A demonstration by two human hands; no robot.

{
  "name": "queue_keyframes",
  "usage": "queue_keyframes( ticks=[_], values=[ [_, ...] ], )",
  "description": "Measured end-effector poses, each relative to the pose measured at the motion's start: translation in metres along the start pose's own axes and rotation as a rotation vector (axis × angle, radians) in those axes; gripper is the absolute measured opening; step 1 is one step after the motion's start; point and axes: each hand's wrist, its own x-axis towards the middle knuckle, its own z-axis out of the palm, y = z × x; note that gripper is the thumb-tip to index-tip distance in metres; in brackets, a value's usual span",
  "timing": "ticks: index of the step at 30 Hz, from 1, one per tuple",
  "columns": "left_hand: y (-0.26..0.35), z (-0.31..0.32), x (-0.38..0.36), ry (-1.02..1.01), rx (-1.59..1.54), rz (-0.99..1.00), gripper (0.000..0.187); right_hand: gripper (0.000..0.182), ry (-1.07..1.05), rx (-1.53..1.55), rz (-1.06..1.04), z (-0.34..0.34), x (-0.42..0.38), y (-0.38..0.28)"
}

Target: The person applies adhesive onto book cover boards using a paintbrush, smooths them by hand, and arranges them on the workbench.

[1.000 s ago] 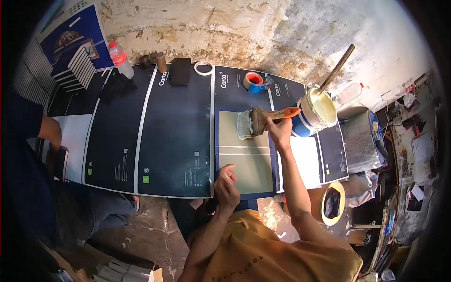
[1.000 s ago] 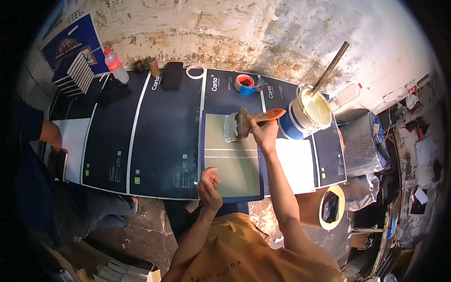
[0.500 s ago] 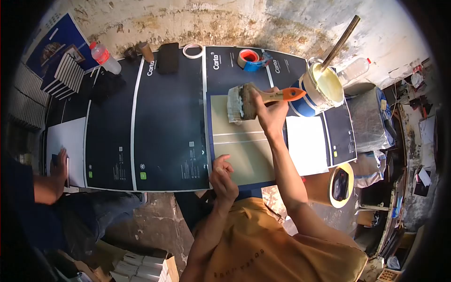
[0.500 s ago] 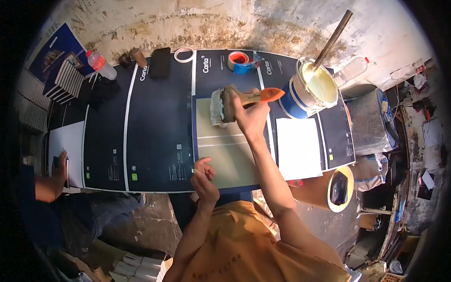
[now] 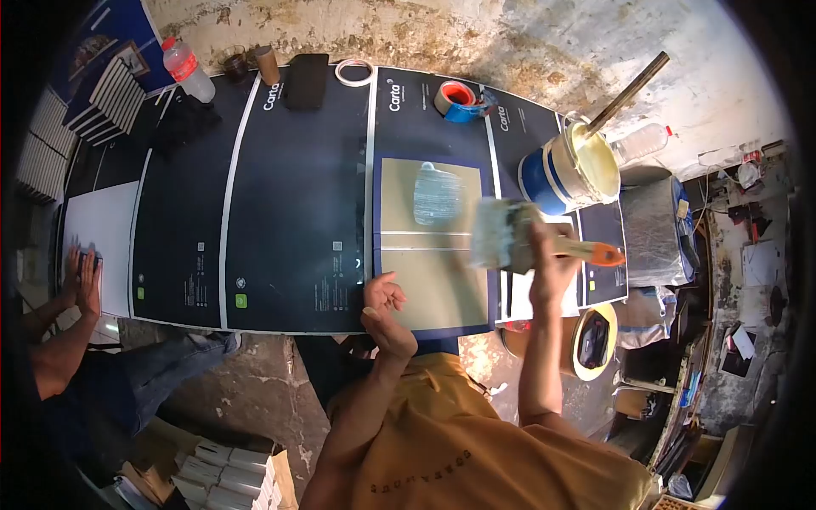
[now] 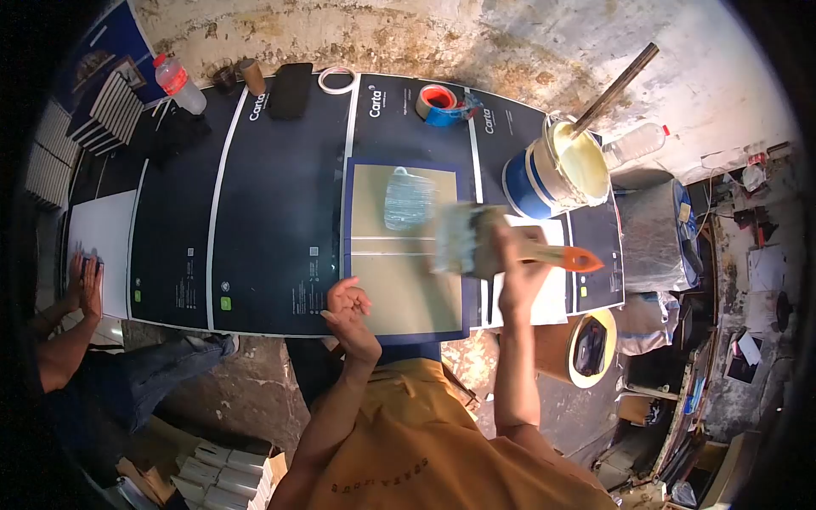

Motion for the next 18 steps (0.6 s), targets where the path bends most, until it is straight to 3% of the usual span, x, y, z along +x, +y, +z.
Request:
queue_keyframes(
  ticks=[2,5,8,10,13,15,17,18],
  values=[
    [-0.004,0.000,0.002,0.052,-0.026,0.080,0.077,0.024,-0.116,-0.162,-0.097,0.031,-0.027,0.014],
    [-0.007,-0.004,0.000,0.052,-0.032,0.036,0.077,0.026,-0.232,-0.270,-0.087,0.049,-0.055,0.016],
    [-0.005,-0.003,0.001,0.070,-0.073,0.071,0.077,0.023,-0.167,-0.188,-0.040,-0.008,-0.041,0.056],
    [-0.001,-0.004,0.001,0.100,-0.150,0.022,0.079,0.023,-0.071,-0.484,-0.107,-0.042,-0.031,0.029],
    [-0.002,-0.005,0.004,0.142,-0.224,0.038,0.081,0.023,0.058,-0.324,-0.117,-0.055,-0.035,0.005],
    [0.002,-0.002,0.005,0.162,-0.205,0.044,0.080,0.021,0.073,-0.155,-0.054,-0.024,-0.056,-0.017],
    [-0.003,-0.005,0.002,0.150,-0.217,0.033,0.079,0.020,-0.062,-0.163,-0.066,0.001,-0.074,-0.001],
    [-0.002,-0.005,0.002,0.127,-0.206,0.025,0.079,0.020,-0.185,-0.197,0.025,0.018,-0.085,-0.011]
  ],
)
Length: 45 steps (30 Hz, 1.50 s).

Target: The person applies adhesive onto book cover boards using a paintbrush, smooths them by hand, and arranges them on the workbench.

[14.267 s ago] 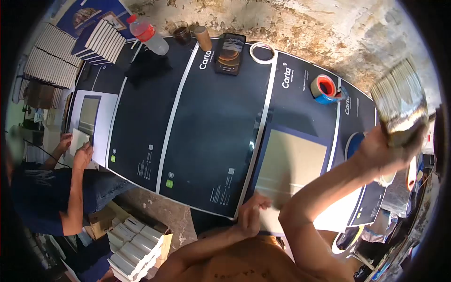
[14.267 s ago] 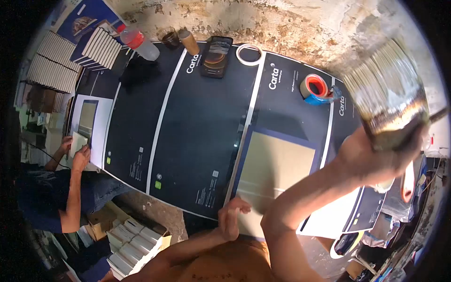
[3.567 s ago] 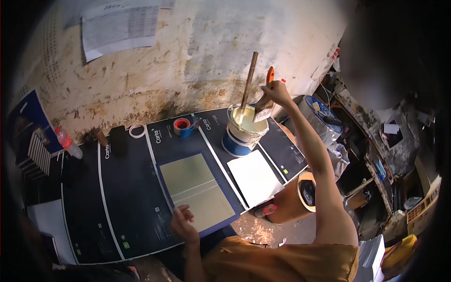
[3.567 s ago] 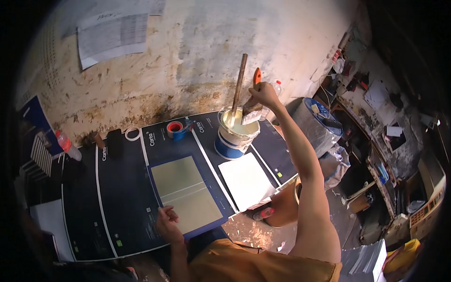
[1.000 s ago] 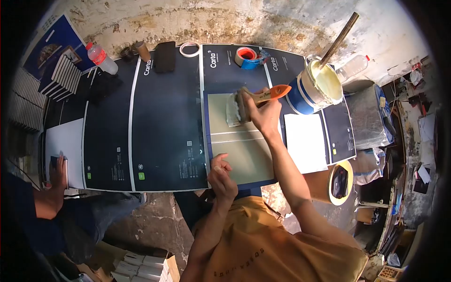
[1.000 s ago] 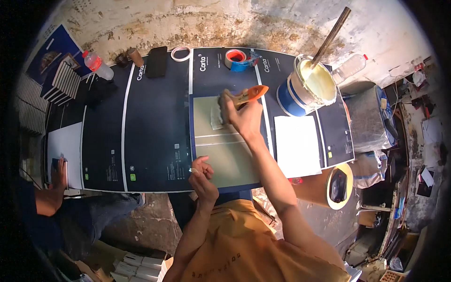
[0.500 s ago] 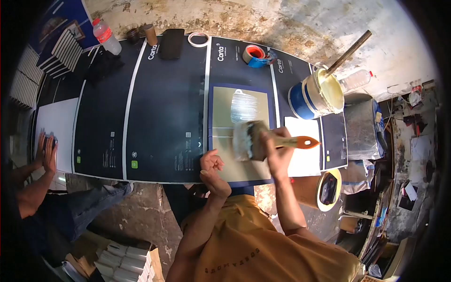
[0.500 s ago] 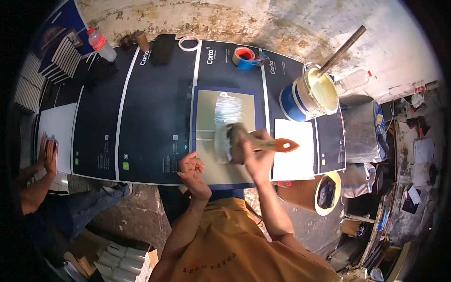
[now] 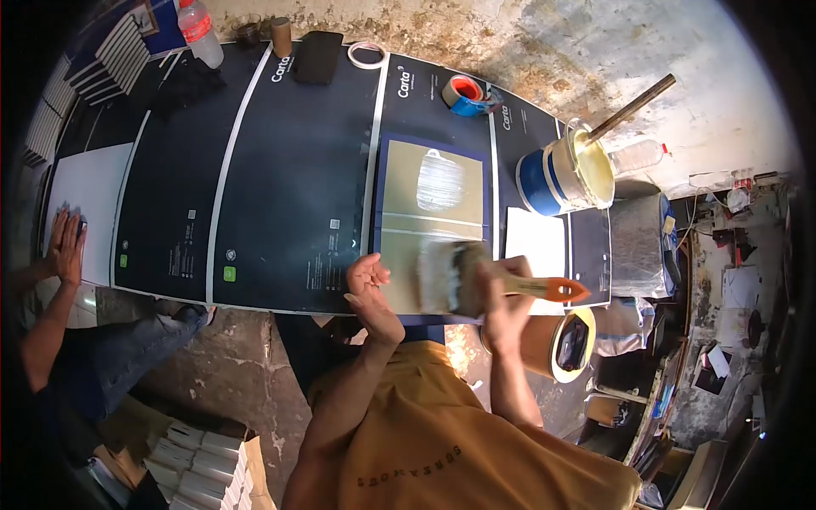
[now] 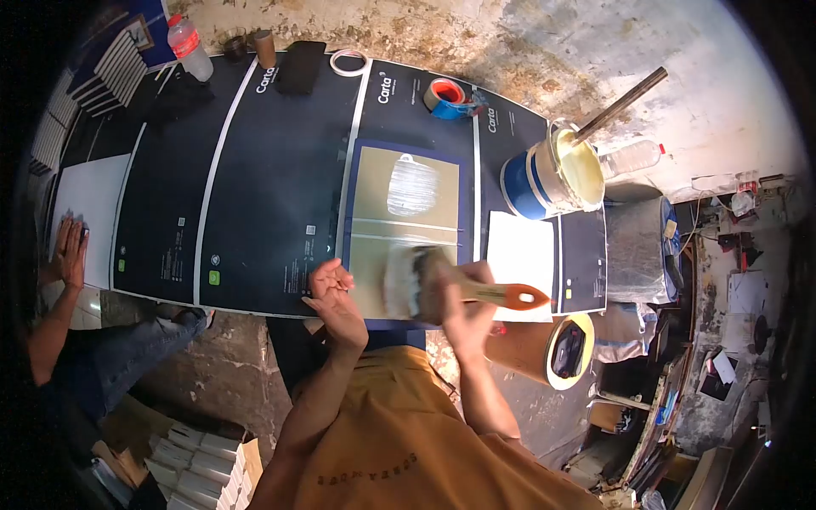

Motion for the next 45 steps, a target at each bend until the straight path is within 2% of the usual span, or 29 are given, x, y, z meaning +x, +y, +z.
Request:
queue_keyframes(
  ticks=[2,4,5,6,7,8,10,12,14,16,18,19,21,23,25,26,28,32,35,39,40,42,44,45],
  values=[
    [0.002,-0.001,-0.001,-0.035,0.021,-0.019,0.079,0.019,-0.153,-0.140,0.025,0.011,-0.009,-0.007],
    [0.002,-0.002,-0.001,-0.035,0.023,-0.037,0.080,0.020,-0.128,-0.157,-0.039,-0.016,-0.005,0.040],
    [0.004,-0.002,-0.002,-0.043,0.014,-0.051,0.081,0.019,-0.096,-0.292,-0.095,-0.040,0.003,0.052],
    [0.005,-0.002,-0.002,-0.051,0.005,-0.065,0.081,0.020,-0.007,-0.192,-0.052,-0.055,0.010,0.058],
    [0.004,-0.002,-0.002,-0.057,0.019,-0.062,0.081,0.023,0.038,-0.377,-0.050,-0.071,0.020,0.043],
    [0.004,-0.003,-0.002,-0.063,0.027,-0.051,0.080,0.025,0.141,-0.400,-0.183,-0.077,0.027,0.035],
    [0.002,-0.001,-0.003,-0.091,0.040,-0.037,0.079,0.025,0.272,-0.391,-0.222,-0.082,0.041,0.024],
    [0.005,0.000,-0.001,-0.129,0.151,-0.022,0.077,0.026,0.290,-0.108,-0.221,-0.057,0.053,0.010],
    [0.005,0.004,0.000,-0.136,0.250,0.035,0.075,0.025,0.264,0.025,-0.316,-0.012,0.068,-0.001],
    [0.007,0.006,0.001,-0.142,0.341,0.058,0.075,0.024,0.161,0.111,-0.246,0.033,0.085,0.001],
    [0.007,0.005,0.001,-0.148,0.382,0.062,0.069,0.025,0.088,0.005,-0.219,0.069,0.093,-0.012],
    [0.007,0.005,0.001,-0.148,0.400,0.062,0.067,0.026,0.053,-0.085,-0.280,0.073,0.101,-0.007],
    [0.008,0.006,0.001,-0.139,0.397,0.092,0.066,0.029,0.026,-0.163,-0.321,0.067,0.109,0.002],
    [0.011,0.007,0.003,-0.131,0.399,0.111,0.066,0.028,0.080,-0.239,-0.427,0.039,0.131,0.029],
    [0.011,0.005,0.005,-0.136,0.389,0.120,0.067,0.024,0.178,-0.390,-0.417,0.014,0.144,0.022],
    [0.011,0.006,0.004,-0.156,0.383,0.119,0.067,0.025,0.230,-0.352,-0.440,0.008,0.150,0.015],
    [0.010,0.010,0.003,-0.139,0.432,0.061,0.074,0.027,0.206,-0.229,-0.317,0.006,0.165,0.008],
    [0.005,0.009,0.001,-0.160,0.507,0.069,0.079,0.030,0.139,-0.123,-0.362,0.050,0.173,-0.009],
    [0.004,0.010,0.001,-0.148,0.531,0.112,0.080,0.030,-0.004,-0.210,-0.254,0.077,0.181,-0.007],
    [0.007,0.015,0.001,-0.098,0.526,0.064,0.081,0.032,0.119,-0.381,-0.309,0.041,0.189,0.022],
    [0.005,0.013,0.000,-0.093,0.517,0.054,0.082,0.029,0.158,-0.469,-0.297,0.027,0.180,0.007],
    [0.001,0.011,-0.002,-0.096,0.487,0.035,0.083,0.027,0.245,-0.242,-0.291,0.007,0.167,0.011],
    [-0.002,0.010,-0.002,-0.109,0.446,0.024,0.085,0.024,0.181,0.004,-0.222,0.008,0.134,0.010],
    [-0.001,0.011,-0.001,-0.114,0.427,0.011,0.086,0.025,0.173,0.016,-0.295,0.018,0.123,0.022]
  ],
)
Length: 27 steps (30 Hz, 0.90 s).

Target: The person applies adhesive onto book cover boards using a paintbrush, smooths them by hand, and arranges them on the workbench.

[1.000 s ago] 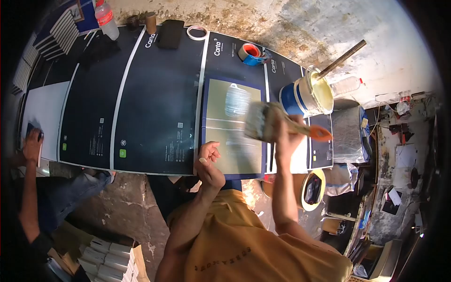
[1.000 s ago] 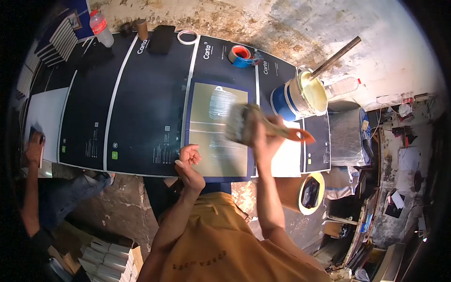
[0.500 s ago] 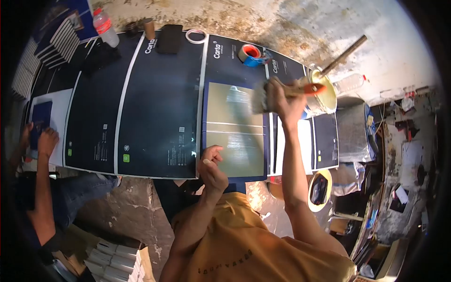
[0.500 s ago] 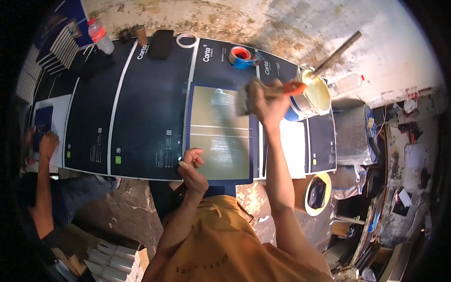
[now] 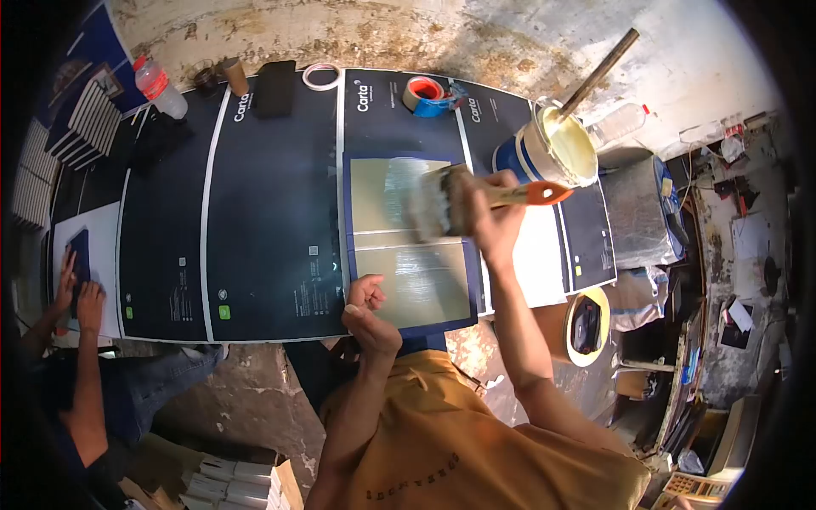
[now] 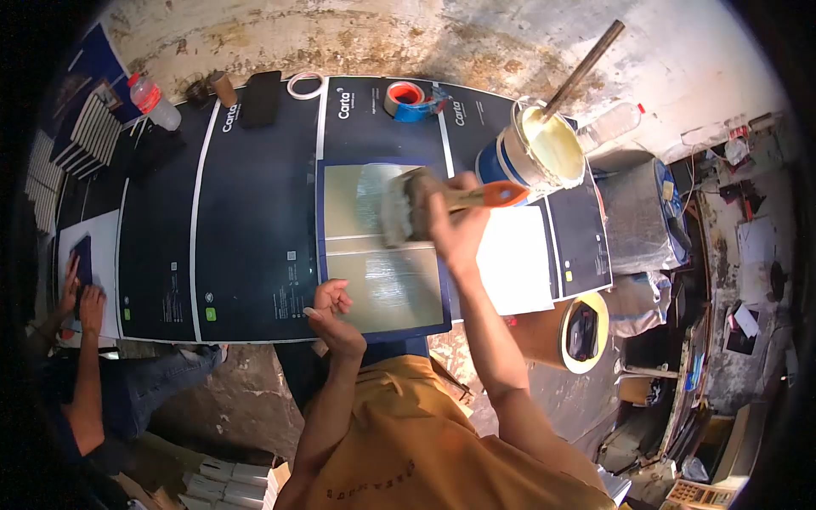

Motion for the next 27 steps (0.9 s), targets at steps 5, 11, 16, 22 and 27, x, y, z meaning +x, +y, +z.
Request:
queue_keyframes(
  ticks=[5,11,16,22,27],
  values=[
    [0.004,-0.004,-0.001,-0.013,0.008,0.053,0.079,0.026,-0.119,-0.125,-0.094,-0.006,-0.023,0.025],
    [-0.004,0.001,0.001,0.113,-0.167,0.057,0.077,0.021,0.096,-0.157,0.079,-0.053,-0.006,-0.013],
    [-0.006,0.000,0.001,0.158,-0.160,0.089,0.080,0.024,-0.051,-0.022,0.101,0.031,-0.049,-0.044],
    [-0.006,-0.002,0.001,0.178,-0.155,0.043,0.084,0.024,-0.110,-0.048,0.151,-0.028,-0.064,0.001],
    [-0.008,-0.002,-0.004,0.229,-0.373,-0.016,0.083,0.024,0.154,-0.228,0.101,-0.100,-0.055,-0.014]
  ],
)
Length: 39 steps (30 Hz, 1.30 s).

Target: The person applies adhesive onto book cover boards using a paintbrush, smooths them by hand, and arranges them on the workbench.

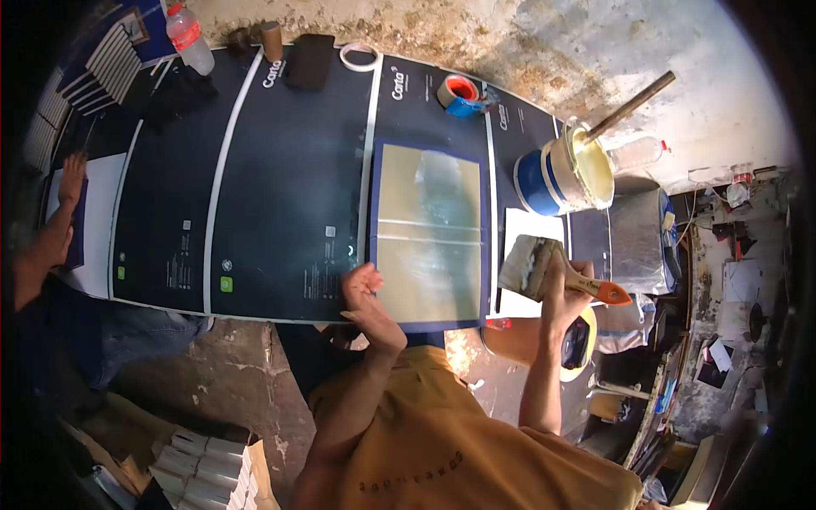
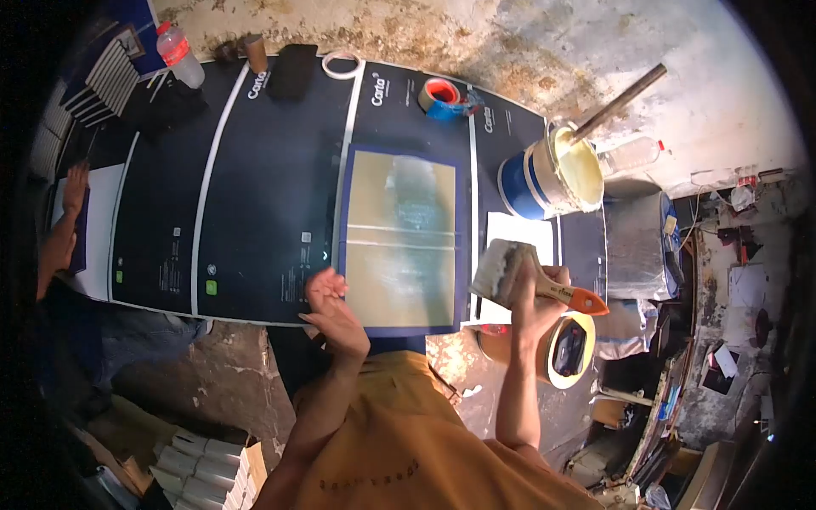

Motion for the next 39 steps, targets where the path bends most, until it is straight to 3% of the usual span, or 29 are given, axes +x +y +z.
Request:
queue_keyframes(
  ticks=[3,5,8,10,12,14,16,19,20,22,24,25,27,29,30,32,34,37,38,39],
  values=[
    [0.000,-0.005,0.005,-0.009,-0.058,0.041,0.081,0.025,-0.018,0.245,0.034,0.039,-0.035,-0.033],
    [-0.002,-0.006,0.004,0.024,-0.086,0.036,0.080,0.021,-0.255,0.191,0.101,0.063,-0.065,-0.038],
    [0.000,-0.006,0.005,0.030,-0.065,0.074,0.078,0.023,-0.395,0.135,0.035,0.071,-0.086,-0.047],
    [0.001,-0.008,0.007,0.009,-0.032,0.080,0.078,0.023,-0.351,-0.047,-0.138,0.044,-0.078,-0.001],
    [0.001,-0.007,0.007,0.026,-0.049,0.063,0.079,0.018,-0.335,-0.045,0.025,0.006,-0.058,0.005],
    [-0.001,-0.002,0.005,0.063,-0.112,0.023,0.082,0.017,-0.197,-0.250,-0.021,-0.020,-0.042,0.006],
    [-0.001,-0.006,0.004,-0.078,-0.070,0.051,0.085,0.019,-0.085,-0.170,-0.032,-0.028,-0.033,-0.006],
    [0.005,-0.008,-0.001,-0.168,0.006,0.037,0.088,0.016,-0.213,0.154,-0.013,-0.010,-0.051,-0.031],
    [0.006,-0.006,-0.001,-0.174,0.034,0.031,0.089,0.022,-0.306,0.102,-0.084,-0.001,-0.060,-0.030],
    [0.003,-0.004,0.000,-0.148,0.058,0.030,0.089,0.021,-0.496,0.121,-0.009,0.023,-0.066,-0.054],
    [0.002,-0.004,0.000,-0.135,0.094,0.042,0.087,0.019,-0.627,0.069,0.059,0.025,-0.061,-0.025],
    [0.008,0.000,0.001,-0.119,0.096,0.027,0.086,0.018,-0.597,0.223,0.121,0.020,-0.050,-0.002],
    [0.007,-0.003,0.003,-0.164,0.127,0.016,0.089,0.013,-0.442,0.151,0.136,0.005,-0.005,-0.001],
    [0.000,-0.006,0.002,-0.204,0.146,0.009,0.089,0.022,-0.269,-0.126,0.052,-0.001,0.023,0.007],
    [0.001,-0.004,0.002,-0.222,0.163,-0.011,0.090,0.020,-0.234,-0.060,0.004,-0.002,0.032,0.002],
    [0.006,-0.003,0.001,-0.263,0.215,-0.053,0.091,0.022,-0.335,0.413,0.019,0.016,0.025,0.005],
    [0.004,-0.005,0.000,-0.288,0.297,-0.042,0.092,0.021,-0.663,0.352,-0.156,0.031,0.026,-0.014],
    [0.004,0.003,-0.001,-0.222,0.283,-0.047,0.090,0.026,-0.897,0.289,-0.379,0.061,0.041,-0.005],
    [0.005,0.006,-0.001,-0.178,0.255,-0.050,0.089,0.025,-0.826,0.136,-0.634,0.073,0.056,0.012],
    [0.005,0.006,-0.001,-0.180,0.275,-0.042,0.089,0.024,-0.747,0.221,-0.464,0.089,0.069,0.042]
  ],
)
